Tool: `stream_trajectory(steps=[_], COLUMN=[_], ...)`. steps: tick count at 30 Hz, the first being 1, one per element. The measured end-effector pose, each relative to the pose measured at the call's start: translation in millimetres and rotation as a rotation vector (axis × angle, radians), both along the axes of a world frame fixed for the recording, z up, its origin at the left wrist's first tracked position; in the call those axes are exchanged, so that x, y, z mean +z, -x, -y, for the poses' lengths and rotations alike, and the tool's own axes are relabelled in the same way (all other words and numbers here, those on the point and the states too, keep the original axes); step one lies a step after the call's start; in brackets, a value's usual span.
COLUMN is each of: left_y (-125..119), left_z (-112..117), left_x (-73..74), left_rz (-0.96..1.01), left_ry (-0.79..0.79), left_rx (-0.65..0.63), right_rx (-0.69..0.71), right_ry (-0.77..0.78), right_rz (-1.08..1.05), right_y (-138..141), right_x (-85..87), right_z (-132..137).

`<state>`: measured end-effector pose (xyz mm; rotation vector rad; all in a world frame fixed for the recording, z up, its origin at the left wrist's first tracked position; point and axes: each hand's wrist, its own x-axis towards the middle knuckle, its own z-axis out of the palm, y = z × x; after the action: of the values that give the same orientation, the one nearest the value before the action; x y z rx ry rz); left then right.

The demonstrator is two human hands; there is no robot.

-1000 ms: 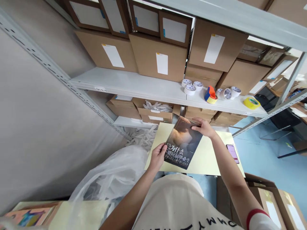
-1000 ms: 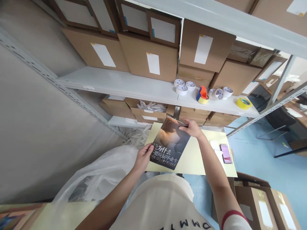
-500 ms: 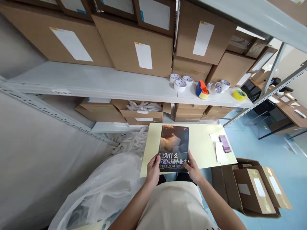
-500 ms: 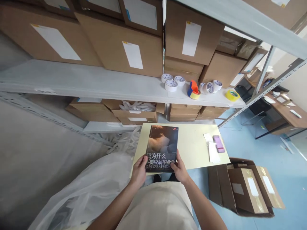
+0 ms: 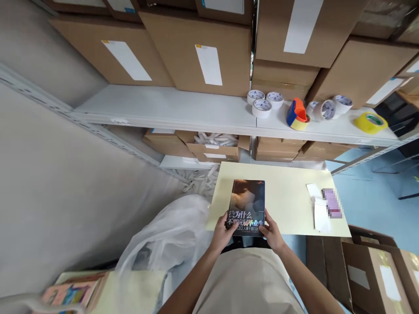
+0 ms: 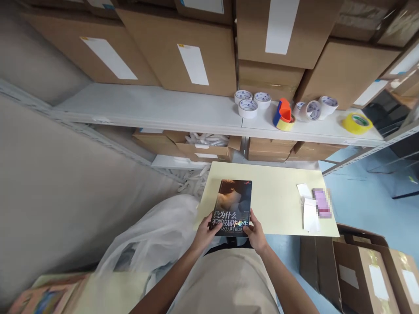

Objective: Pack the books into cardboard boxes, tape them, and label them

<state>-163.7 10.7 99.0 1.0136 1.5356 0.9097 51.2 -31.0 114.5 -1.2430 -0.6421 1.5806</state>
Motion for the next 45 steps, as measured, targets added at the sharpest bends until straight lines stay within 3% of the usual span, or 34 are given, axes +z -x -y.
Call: stream_trajectory(steps=[6,13,19,24,33,39,45], left_y=[-18,-42,-36,-16,16,25,34], left_z=[8,10,0,-24,-63,-71,-48], left_x=[0.2,-4.8,-16.3,-36.0,-89.8,-111.6,-118.8], left_rz=[-0.173,-0.297,-0.394,-0.419,-0.461,-0.562,-0.565], left_ry=[-0.020,-0.050,-0.031,0.040,0.085,0.009,-0.098], left_rx=[0.004,0.077,0.103,0.087,-0.017,-0.088,-0.058], right_rx=[0.072,0.141,0.158,0.160,0.254,0.144,0.143], right_ry=[0.009,-0.003,-0.019,0.011,0.110,0.071,0.084], right_rz=[0.002,0.167,0.215,0.339,0.674,0.857,0.952], right_y=[-24,-44,-39,-17,17,32,39], right_x=[-12.0,-27.7,-59.9,-91.9,-129.7,-132.2,-123.9], right_z=[-6,-21,-36,-59,-89,-100,-80])
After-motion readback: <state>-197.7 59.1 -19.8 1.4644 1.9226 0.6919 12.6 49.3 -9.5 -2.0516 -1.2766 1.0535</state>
